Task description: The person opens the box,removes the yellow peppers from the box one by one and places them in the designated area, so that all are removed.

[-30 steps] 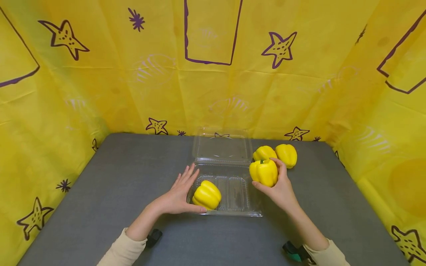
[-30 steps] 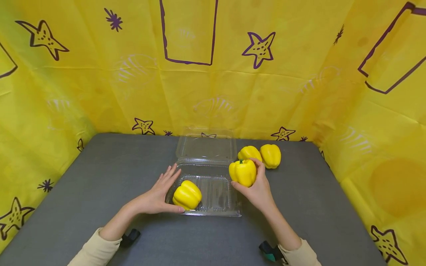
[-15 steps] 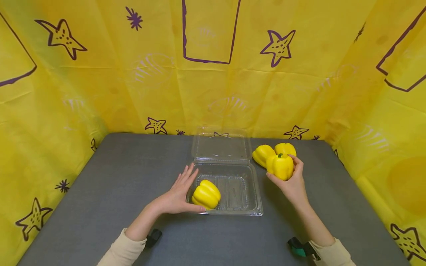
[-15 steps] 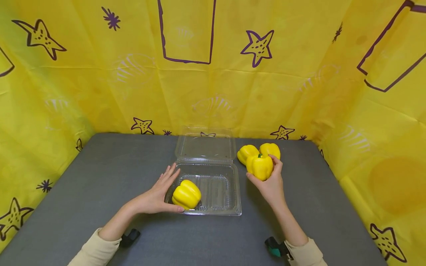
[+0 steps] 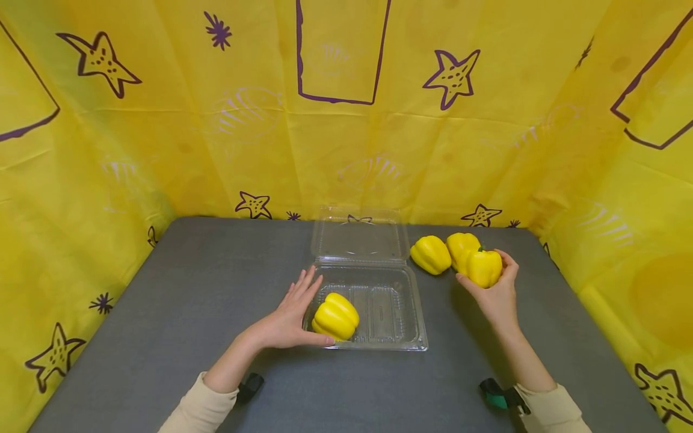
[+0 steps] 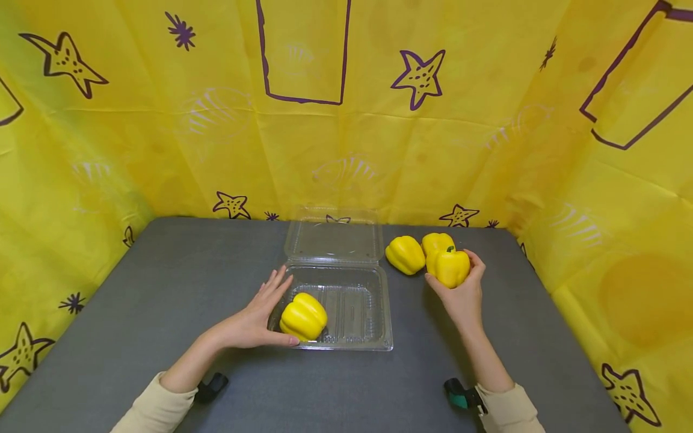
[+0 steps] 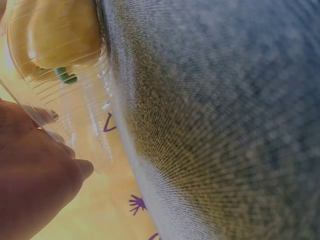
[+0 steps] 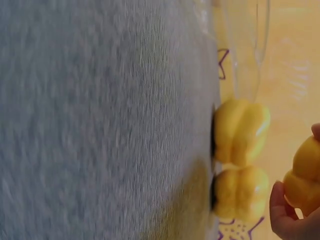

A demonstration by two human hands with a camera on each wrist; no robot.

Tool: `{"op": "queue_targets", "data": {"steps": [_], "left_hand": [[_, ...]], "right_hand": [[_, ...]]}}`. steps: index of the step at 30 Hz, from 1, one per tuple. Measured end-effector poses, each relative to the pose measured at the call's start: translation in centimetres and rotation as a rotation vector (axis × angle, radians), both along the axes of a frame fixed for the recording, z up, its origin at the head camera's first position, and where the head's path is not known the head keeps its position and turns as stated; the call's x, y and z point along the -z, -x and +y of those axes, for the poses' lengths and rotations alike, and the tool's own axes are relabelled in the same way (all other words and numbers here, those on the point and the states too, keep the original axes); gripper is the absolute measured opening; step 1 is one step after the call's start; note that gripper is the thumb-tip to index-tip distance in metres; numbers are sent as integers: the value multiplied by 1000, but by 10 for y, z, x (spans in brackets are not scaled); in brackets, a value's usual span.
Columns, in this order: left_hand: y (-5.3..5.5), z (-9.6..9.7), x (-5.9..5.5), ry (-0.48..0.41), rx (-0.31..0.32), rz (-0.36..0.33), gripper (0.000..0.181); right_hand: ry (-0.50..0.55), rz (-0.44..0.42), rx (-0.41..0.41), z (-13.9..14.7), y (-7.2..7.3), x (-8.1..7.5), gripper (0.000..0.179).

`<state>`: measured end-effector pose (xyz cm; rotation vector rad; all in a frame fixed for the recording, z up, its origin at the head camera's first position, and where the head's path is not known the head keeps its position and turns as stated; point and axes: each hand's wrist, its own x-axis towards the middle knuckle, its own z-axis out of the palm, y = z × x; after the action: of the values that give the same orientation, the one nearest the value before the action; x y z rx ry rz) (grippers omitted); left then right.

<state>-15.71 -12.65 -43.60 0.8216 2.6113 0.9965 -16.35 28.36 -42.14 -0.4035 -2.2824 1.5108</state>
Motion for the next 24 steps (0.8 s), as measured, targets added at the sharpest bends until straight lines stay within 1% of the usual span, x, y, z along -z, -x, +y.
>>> {"op": "queue_targets", "data": {"steps": [6,12,16,19,24], "left_hand": [[0,1,0,3,2,2,122],[0,1,0,3,3,6,122],[0,1,0,2,2,5,122],[0,0,2,7,-1,3,122],[0,0,3,8,-1,0,122]], "right_hand": [[-1,-15,64,15,4,2,93],[-25,-31,104,31,11,5,93],[-39,-39,111,41,15,7,94],[-63,-54,101,50,19,9,93],[-86,-103,101,60,26,10,95]]}}
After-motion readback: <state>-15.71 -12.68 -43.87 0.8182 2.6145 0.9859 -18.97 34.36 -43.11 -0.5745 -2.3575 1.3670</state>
